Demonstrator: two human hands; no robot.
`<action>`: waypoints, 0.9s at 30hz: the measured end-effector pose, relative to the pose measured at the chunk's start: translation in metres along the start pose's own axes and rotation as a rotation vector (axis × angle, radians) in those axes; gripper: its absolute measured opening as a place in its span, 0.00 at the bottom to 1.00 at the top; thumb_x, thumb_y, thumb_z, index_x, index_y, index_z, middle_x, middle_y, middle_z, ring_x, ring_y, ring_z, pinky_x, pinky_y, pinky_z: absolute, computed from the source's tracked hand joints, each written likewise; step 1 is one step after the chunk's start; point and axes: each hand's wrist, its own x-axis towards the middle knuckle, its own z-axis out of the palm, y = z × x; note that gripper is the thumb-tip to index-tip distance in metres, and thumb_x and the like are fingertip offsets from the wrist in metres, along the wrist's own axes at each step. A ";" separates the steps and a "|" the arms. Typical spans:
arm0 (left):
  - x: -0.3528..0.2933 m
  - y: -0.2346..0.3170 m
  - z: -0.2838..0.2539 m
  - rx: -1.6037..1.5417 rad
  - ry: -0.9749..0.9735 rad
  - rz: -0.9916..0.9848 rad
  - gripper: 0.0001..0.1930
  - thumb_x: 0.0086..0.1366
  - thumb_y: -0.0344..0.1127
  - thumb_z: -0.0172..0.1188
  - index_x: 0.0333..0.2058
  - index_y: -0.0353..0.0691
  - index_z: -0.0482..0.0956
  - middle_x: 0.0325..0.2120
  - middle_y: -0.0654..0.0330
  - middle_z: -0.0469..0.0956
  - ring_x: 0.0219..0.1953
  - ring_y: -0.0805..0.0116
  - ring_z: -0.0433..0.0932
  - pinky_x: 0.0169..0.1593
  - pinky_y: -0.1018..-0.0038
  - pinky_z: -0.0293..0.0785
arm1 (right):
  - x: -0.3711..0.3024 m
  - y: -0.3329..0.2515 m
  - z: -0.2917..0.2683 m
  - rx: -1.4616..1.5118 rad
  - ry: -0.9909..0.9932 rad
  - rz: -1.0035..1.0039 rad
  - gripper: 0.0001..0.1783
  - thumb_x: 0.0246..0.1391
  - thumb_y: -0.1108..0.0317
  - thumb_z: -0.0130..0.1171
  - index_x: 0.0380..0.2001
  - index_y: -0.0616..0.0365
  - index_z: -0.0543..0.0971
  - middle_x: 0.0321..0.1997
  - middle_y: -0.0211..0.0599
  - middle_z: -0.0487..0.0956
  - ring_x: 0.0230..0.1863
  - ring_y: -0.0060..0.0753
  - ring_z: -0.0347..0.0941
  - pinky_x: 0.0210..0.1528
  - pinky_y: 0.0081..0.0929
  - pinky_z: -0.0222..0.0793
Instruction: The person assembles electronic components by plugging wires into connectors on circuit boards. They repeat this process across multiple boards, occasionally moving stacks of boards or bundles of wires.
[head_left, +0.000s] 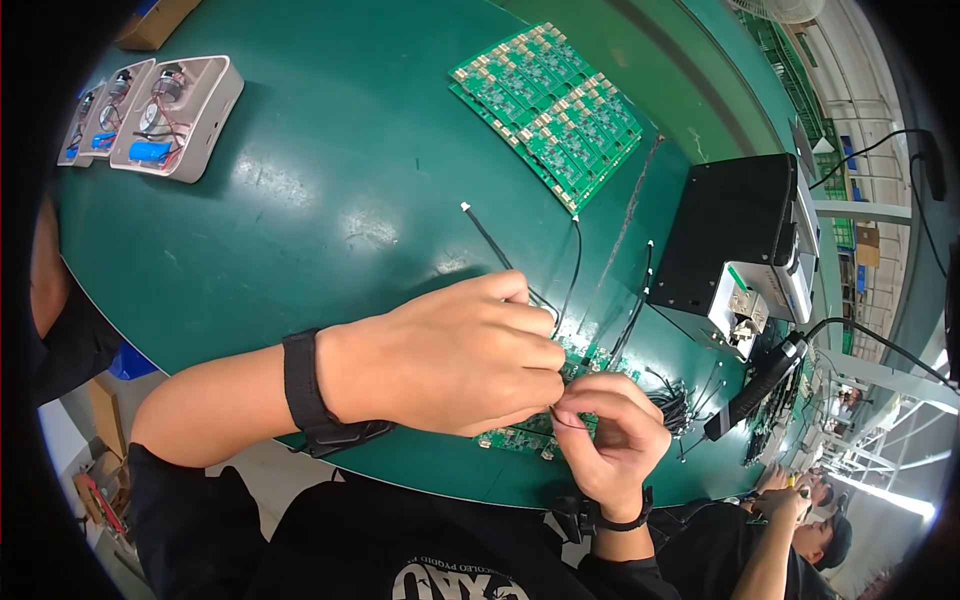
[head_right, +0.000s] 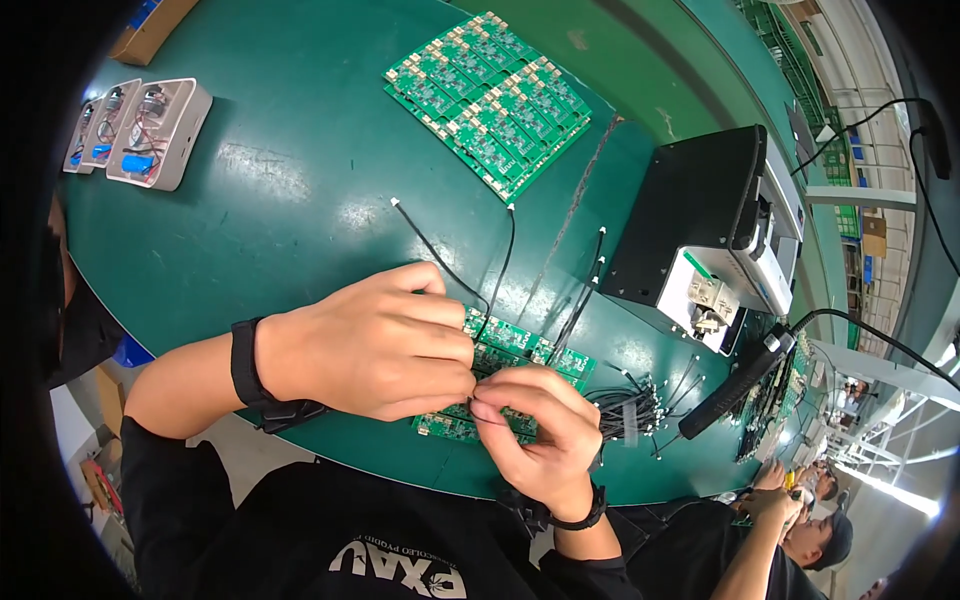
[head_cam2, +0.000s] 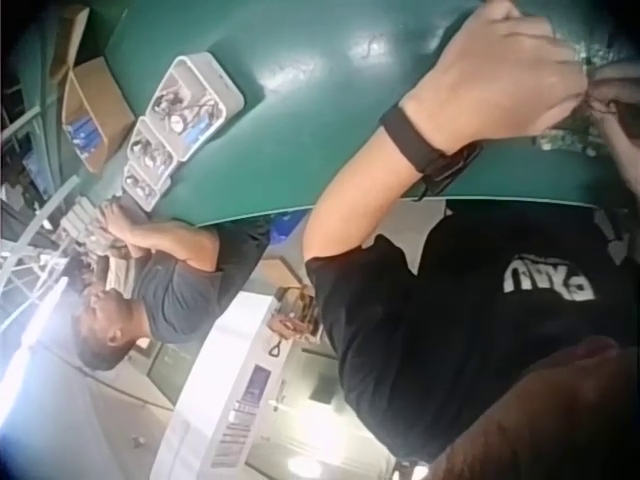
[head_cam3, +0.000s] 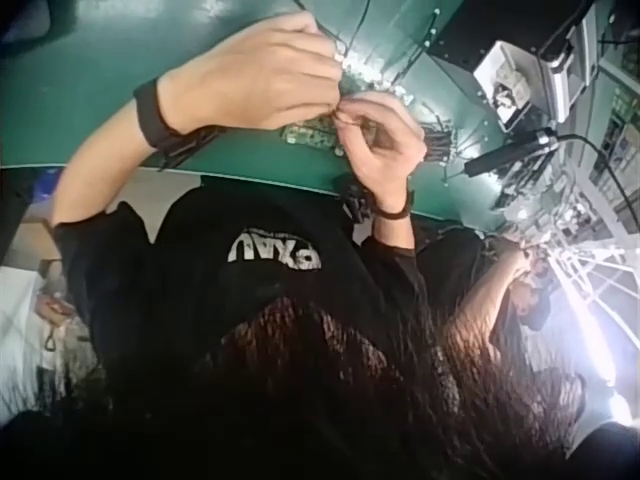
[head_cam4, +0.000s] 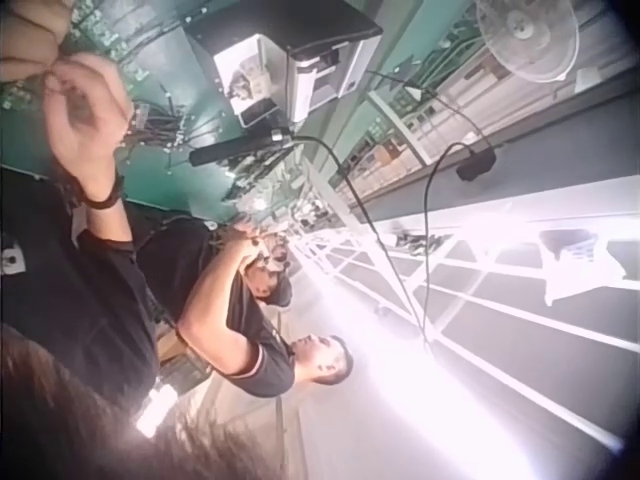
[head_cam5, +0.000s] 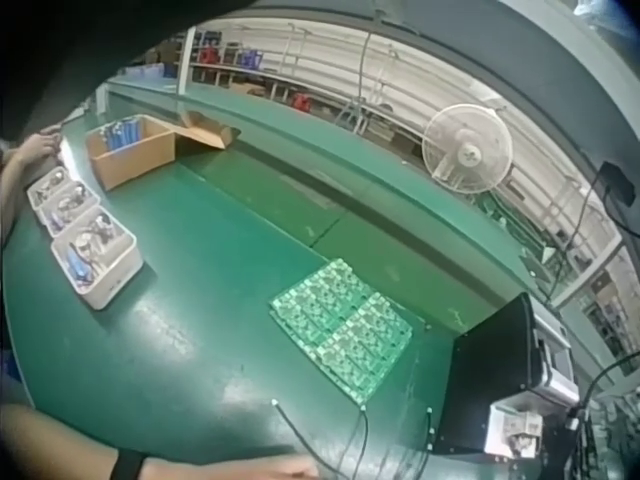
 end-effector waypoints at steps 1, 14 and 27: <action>0.000 0.000 0.000 -0.002 -0.018 -0.005 0.11 0.59 0.38 0.75 0.25 0.49 0.79 0.25 0.71 0.71 0.34 0.70 0.73 0.45 0.67 0.67 | 0.001 -0.002 0.000 0.002 -0.017 0.025 0.09 0.53 0.87 0.74 0.37 0.69 0.86 0.44 0.45 0.86 0.41 0.34 0.84 0.45 0.28 0.81; -0.004 0.000 -0.003 0.034 -0.107 -0.077 0.14 0.58 0.39 0.74 0.22 0.49 0.76 0.23 0.71 0.71 0.34 0.70 0.73 0.44 0.66 0.65 | 0.011 -0.001 0.005 -0.266 -0.107 -0.007 0.10 0.52 0.84 0.76 0.36 0.67 0.84 0.39 0.41 0.87 0.30 0.25 0.79 0.35 0.22 0.76; -0.005 0.002 -0.005 0.143 -0.180 -0.139 0.14 0.58 0.45 0.76 0.26 0.49 0.78 0.24 0.70 0.74 0.36 0.69 0.77 0.46 0.66 0.64 | 0.017 0.011 0.002 -0.409 -0.139 -0.110 0.11 0.49 0.82 0.78 0.33 0.64 0.84 0.37 0.39 0.88 0.33 0.36 0.82 0.38 0.29 0.77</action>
